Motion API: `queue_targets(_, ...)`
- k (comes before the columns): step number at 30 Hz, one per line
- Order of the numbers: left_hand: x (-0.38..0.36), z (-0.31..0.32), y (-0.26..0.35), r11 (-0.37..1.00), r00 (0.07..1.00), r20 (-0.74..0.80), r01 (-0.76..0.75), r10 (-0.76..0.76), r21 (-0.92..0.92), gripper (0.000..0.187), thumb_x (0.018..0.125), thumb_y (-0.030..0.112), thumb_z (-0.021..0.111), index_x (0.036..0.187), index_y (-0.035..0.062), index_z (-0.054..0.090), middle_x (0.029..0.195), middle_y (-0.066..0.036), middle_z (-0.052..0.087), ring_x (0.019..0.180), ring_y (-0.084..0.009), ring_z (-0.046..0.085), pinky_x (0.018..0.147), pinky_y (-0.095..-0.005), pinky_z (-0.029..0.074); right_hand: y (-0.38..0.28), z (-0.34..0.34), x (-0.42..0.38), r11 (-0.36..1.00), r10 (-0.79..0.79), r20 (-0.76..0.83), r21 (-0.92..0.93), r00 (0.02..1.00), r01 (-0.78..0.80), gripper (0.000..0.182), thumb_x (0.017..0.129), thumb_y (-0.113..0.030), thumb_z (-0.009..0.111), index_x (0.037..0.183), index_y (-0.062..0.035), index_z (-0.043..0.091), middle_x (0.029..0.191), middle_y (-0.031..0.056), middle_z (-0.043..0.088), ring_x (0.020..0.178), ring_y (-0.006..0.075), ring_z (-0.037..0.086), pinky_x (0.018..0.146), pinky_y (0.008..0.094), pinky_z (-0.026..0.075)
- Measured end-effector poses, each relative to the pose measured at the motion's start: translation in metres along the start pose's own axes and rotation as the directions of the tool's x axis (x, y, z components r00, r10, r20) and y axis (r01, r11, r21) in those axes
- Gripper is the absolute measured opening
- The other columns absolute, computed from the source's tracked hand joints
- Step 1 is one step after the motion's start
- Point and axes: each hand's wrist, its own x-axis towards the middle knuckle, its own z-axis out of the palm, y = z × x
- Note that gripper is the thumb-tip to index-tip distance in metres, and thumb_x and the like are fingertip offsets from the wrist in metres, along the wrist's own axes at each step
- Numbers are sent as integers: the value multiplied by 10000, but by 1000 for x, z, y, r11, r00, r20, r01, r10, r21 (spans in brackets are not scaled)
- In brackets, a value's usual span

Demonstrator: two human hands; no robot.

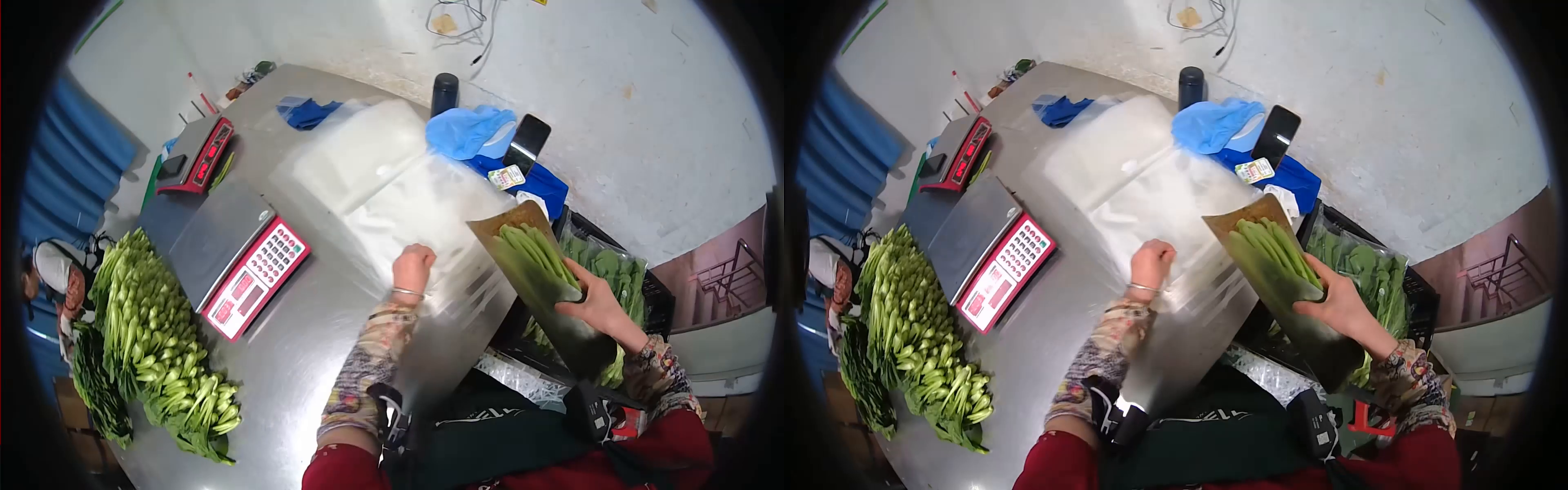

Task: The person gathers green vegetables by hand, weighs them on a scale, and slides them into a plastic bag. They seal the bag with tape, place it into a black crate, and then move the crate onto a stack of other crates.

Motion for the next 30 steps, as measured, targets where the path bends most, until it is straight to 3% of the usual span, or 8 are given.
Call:
queue_targets(2,9,-23,15,982,995,-22,92,-97,-166,41,745,70,657,762,50,626,867,-99,621,857,-273,585,730,-336,463,2,-3,0,1000,26,36,-2,999,-26,809,664,-169,735,1358,-17,348,1037,204,624,946,266,616,851,329,452)
queue_targets(4,21,-33,9,994,987,-143,-81,71,-68,33,754,62,645,773,43,624,877,-108,633,844,-287,596,748,-339,464,-1,-3,3,995,26,79,-94,997,-19,800,667,-181,729,1361,-49,355,962,197,639,890,319,616,821,366,464)
queue_targets(9,19,-27,13,984,932,-321,-178,167,-5,34,787,47,616,809,29,598,965,-106,657,979,-297,614,913,-365,427,7,39,43,852,-321,108,-400,941,337,764,658,-224,717,1344,-128,394,759,157,627,746,360,604,665,436,463)
queue_targets(17,21,-54,22,994,831,-549,45,-90,-96,22,810,87,605,806,71,591,967,-68,672,1094,-278,562,1013,-475,301,-6,63,99,976,-56,226,216,973,6,728,662,-227,740,1306,-66,439,874,151,637,766,220,627,689,329,484)
queue_targets(21,3,-62,41,978,932,-337,-71,136,199,32,800,83,611,826,101,612,1005,-35,670,1118,-269,551,1043,-473,265,-11,57,101,884,69,295,425,953,-196,713,669,-152,733,1296,12,436,860,131,647,757,129,610,679,268,490)
queue_targets(24,-3,-48,74,969,900,-376,-163,222,185,45,786,71,608,820,101,607,983,-37,672,1107,-270,557,1041,-484,263,3,71,105,912,-45,178,408,983,-32,717,670,-143,728,1301,13,426,786,109,650,707,129,612,642,271,488)
queue_targets(28,-37,0,148,906,903,-77,-423,422,-8,74,753,49,609,822,73,598,1029,-61,640,1083,-271,561,1029,-475,315,17,92,110,913,-226,88,367,970,180,726,660,-144,733,1298,16,426,744,108,646,681,121,596,617,272,480)
queue_targets(30,-69,28,168,656,699,-149,-711,700,-255,118,742,69,629,845,39,580,1079,-111,615,1091,-286,553,1007,-469,368,-15,91,103,952,-53,163,305,985,0,728,682,-147,731,1314,12,408,821,125,650,734,130,596,659,265,478)
